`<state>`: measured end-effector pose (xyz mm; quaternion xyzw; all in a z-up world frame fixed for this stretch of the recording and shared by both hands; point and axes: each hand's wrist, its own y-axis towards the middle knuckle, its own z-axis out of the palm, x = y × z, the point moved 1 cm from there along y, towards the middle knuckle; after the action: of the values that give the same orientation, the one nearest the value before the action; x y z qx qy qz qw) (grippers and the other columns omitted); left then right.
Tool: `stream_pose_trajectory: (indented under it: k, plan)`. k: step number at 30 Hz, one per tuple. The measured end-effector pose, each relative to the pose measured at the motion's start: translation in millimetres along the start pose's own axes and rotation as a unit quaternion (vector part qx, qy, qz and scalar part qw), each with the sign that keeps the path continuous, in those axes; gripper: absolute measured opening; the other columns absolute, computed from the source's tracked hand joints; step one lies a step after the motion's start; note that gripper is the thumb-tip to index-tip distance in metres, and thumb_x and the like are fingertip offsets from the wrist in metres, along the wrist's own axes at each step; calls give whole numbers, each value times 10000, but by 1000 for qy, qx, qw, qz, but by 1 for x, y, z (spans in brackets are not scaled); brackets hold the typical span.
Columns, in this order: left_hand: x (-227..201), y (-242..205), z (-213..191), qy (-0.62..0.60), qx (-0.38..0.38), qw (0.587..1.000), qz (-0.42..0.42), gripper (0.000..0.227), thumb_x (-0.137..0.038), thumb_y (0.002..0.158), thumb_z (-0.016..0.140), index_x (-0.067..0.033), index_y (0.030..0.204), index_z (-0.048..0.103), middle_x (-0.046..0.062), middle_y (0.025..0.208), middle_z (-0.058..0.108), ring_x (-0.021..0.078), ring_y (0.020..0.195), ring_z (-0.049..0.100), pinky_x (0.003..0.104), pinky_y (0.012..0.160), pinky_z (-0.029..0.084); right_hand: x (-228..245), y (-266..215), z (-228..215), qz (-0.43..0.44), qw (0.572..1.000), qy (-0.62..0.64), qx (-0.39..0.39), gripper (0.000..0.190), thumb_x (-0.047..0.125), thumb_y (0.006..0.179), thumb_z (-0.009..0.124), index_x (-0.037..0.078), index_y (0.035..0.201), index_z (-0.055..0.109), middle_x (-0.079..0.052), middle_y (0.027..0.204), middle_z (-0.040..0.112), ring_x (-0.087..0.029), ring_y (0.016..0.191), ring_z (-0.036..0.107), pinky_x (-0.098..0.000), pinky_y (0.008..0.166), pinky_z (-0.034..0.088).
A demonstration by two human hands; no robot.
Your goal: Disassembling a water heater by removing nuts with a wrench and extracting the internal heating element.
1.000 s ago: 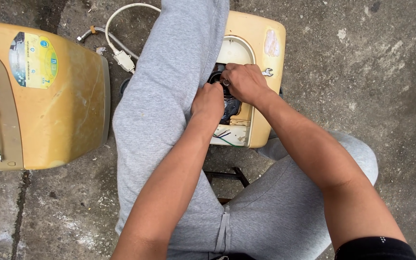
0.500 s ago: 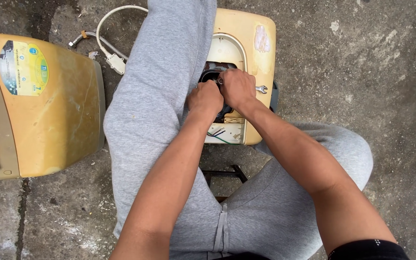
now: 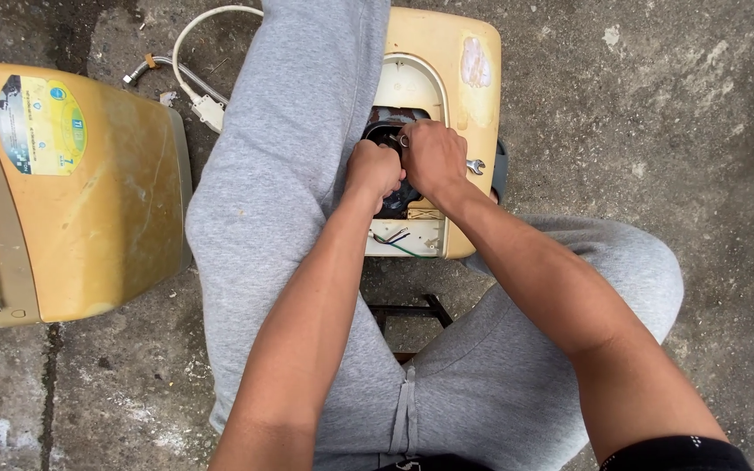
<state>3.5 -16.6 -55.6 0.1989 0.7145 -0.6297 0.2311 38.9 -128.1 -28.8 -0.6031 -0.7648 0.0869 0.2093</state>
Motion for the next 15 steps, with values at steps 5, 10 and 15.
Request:
stream_pose_trajectory:
  k: [5,10,15]
  plan:
    - [-5,-15,4,-78,-51,996,0,371,-175,996,436,13,797,687,49,557,612,109,381,544,219,301,387,0,2,-1,-15,1000,2,-7,194,88,874,639,142,971,799,-98,831,704,-406,857,748,-540,769,610]
    - [-8,-25,6,-155,-69,986,-3,350,-180,1016,492,51,818,665,70,572,591,104,385,509,202,301,353,-5,9,-3,-24,1000,18,-10,203,124,888,626,204,957,799,-86,845,710,-406,859,747,-552,760,611]
    - [-5,-25,10,-216,-92,972,-2,386,-218,990,568,7,682,635,47,499,526,91,328,448,204,259,305,-4,9,-14,-55,998,22,1,198,156,902,630,228,958,807,-84,858,719,-424,866,740,-555,770,607]
